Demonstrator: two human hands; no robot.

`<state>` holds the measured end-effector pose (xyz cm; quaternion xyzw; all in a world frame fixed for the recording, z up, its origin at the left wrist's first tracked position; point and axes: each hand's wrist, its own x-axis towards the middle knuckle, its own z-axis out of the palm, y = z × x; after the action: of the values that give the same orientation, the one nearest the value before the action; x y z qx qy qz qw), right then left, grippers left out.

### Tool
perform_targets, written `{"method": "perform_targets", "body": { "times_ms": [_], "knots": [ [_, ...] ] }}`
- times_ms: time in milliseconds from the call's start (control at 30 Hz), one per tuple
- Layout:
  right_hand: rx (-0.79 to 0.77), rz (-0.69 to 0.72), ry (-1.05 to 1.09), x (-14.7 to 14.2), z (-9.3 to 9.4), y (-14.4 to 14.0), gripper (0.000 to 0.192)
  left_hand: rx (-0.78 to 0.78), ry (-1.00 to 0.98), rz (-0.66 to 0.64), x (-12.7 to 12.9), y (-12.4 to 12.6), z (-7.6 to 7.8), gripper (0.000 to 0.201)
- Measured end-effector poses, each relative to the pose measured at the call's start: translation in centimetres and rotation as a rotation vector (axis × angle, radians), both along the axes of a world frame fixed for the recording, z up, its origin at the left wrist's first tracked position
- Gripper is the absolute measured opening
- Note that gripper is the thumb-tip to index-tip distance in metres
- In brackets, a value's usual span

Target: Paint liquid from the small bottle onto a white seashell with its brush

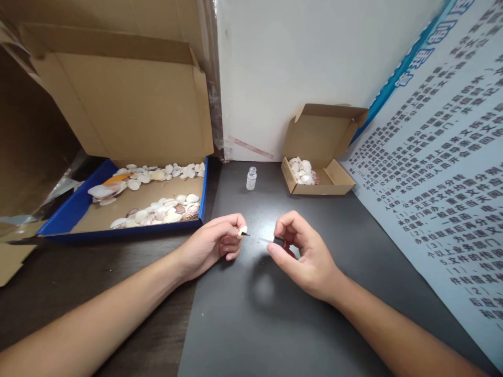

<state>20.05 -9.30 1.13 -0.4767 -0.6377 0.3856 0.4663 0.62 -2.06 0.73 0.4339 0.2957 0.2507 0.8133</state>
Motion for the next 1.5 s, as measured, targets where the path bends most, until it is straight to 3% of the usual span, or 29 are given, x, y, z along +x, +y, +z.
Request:
{"method": "perform_targets", "body": {
  "times_ms": [667,867,1100,1233,1400,1500],
  "knots": [
    [0.021,0.014,-0.045,0.06,-0.06,0.13,0.014,-0.034,-0.010,0.002,0.01,0.11,0.20,0.007],
    [0.031,-0.019,0.024,0.09,0.08,0.08,0.008,-0.023,-0.008,0.004,-0.06,0.14,0.12,0.003],
    [0.023,-0.080,-0.036,0.09,-0.13,0.20,0.012,-0.011,-0.015,0.001,-0.05,0.03,0.14,0.007],
    [0.031,-0.024,0.027,0.17,-0.17,0.19,0.004,-0.014,-0.027,-0.001,-0.05,0.03,0.06,0.004],
    [0.016,-0.038,0.002,0.14,-0.22,0.06,0.012,-0.003,-0.017,-0.011,-0.11,0.07,0.04,0.005],
    [0.021,0.005,0.036,0.14,-0.11,-0.02,0.005,0.002,-0.009,-0.006,-0.10,0.02,0.14,0.007]
  ]
}}
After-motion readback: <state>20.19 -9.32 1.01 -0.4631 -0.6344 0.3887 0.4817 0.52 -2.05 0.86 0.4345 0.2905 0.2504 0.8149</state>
